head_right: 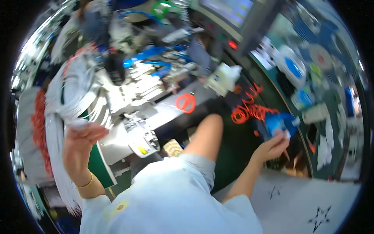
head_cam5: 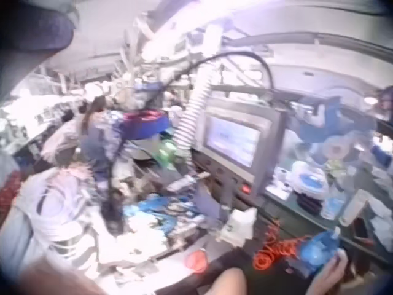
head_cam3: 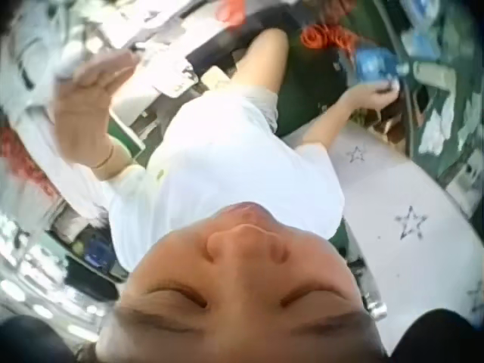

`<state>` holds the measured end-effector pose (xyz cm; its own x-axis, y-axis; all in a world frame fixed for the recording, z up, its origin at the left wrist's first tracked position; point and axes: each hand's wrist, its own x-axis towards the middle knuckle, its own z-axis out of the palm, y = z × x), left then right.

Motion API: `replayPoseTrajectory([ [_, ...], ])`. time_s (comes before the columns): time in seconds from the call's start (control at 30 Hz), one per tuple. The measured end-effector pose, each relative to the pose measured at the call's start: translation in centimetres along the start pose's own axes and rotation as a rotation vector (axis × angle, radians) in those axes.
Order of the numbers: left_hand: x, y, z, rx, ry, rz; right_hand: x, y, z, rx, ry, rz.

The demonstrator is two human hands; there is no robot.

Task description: The person feeds wire ends into a machine by hand, rearranges bundles of wires on the table, and inserts wire ends into the machine.

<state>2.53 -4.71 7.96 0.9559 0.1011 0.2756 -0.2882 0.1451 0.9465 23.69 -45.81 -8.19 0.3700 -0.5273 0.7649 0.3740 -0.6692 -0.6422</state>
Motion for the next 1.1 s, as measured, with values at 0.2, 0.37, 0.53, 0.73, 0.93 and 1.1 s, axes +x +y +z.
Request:
replayPoseTrajectory([
  [0.2, -15.4, 1.2, -10.5, 1.696, 0.556, -0.470, -14.3, -18.6, -0.4, 1.051, -1.660, 0.777],
  [0.37, -18.1, 4.0, -19.9, 1.084, 0.856, -0.576, -17.2, -30.0, 3.1, 1.208, -2.296, 0.087],
  [0.53, -13.6, 1.8, -36.9, 1.985, 0.712, -0.150, -24.0, -41.3, 8.5, 1.000, -2.008, 1.332],
  [0.73, -6.9, -0.6, -45.5, 2.098, 0.190, -0.147, -33.8, -43.1, 19.2, 0.813, -1.717, 1.539],
  [0.93, -9.1, 5.9, -34.0, 2.079, -0.208, -0.685, -40.0, -44.5, 25.9, 0.703, -1.821, 1.532],
  [1.1, -18.3, -4.0, -23.7, 1.539, 0.229, -0.426, -38.4, -48.0, 26.3, 0.480, -2.033, 0.741],
])
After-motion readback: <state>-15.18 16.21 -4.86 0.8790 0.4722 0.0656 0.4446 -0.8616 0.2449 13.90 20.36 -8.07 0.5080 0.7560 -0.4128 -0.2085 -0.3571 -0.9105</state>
